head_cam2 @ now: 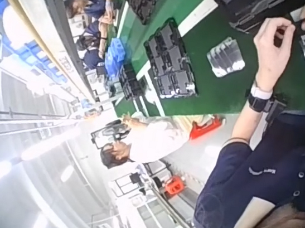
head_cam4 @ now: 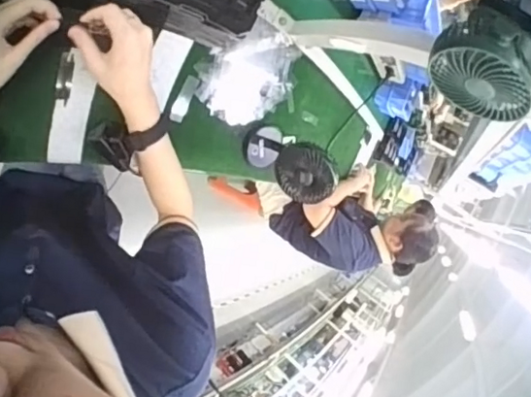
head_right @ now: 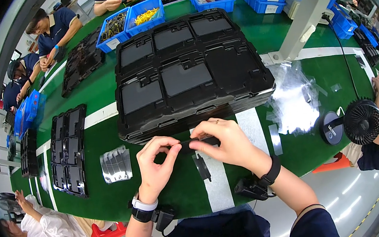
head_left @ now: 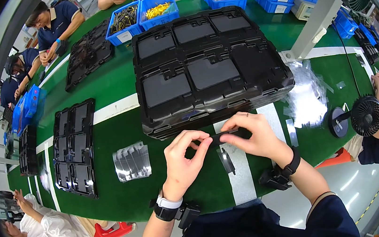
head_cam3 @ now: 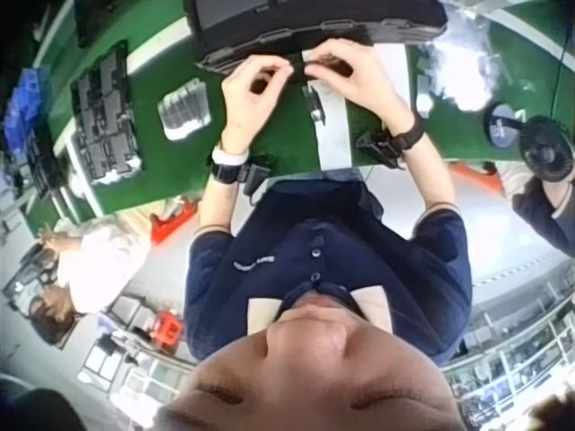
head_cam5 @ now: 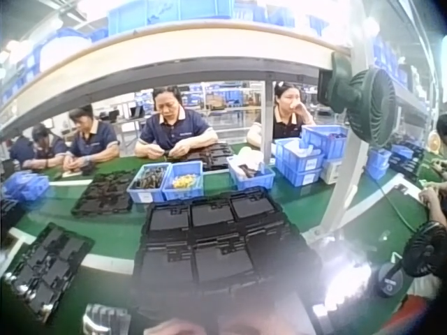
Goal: Peeling protective film and applying stickers/components to a plastic housing.
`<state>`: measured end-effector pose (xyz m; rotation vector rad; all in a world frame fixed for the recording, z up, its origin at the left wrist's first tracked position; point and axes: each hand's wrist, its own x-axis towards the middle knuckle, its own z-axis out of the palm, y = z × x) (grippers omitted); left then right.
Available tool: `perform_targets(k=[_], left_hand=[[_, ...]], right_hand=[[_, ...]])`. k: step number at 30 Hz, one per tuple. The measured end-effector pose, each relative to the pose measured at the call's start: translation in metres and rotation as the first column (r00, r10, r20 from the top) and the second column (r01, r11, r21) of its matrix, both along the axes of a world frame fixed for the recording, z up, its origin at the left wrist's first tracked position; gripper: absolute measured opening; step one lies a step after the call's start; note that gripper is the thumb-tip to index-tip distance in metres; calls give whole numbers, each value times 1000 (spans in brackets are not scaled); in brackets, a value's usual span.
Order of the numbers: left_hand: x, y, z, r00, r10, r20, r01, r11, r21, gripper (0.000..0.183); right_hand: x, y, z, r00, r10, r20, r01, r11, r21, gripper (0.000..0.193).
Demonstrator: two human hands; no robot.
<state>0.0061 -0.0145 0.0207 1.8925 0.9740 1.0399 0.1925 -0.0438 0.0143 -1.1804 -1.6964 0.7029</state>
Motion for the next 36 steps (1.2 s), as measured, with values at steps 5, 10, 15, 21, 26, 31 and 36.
perform_targets(k=[5, 10, 15, 21, 26, 31, 36], left_hand=[[4, -3, 0, 976, 20, 215, 32, 972, -233, 11], [-7, -2, -5, 952, -201, 232, 289, 841, -458, 11], [-7, -6, 0, 870, -247, 427, 463, 707, -534, 12], [-5, -7, -3, 827, -359, 434, 558, 626, -546, 16], [0, -1, 6, 935, -345, 81, 346, 840, -417, 12], [-3, -5, -5, 920, -239, -309, 203, 969, -144, 18], [1, -8, -5, 896, -242, -371, 201, 969, -147, 20]], right_hand=[[1, -6, 6, 966, -20, -259, -25, 985, -171, 26], [8, -4, -1, 854, 107, -509, -252, 942, -224, 28], [7, -1, -6, 515, 258, -818, -570, 816, -101, 23], [9, -3, -7, 482, 274, -832, -625, 774, -107, 35], [21, -20, 33, 856, 300, -421, -407, 894, -191, 43], [22, -56, 57, 871, 192, 452, -93, 968, -232, 49], [23, -73, 26, 842, 176, 511, -80, 976, -205, 50]])
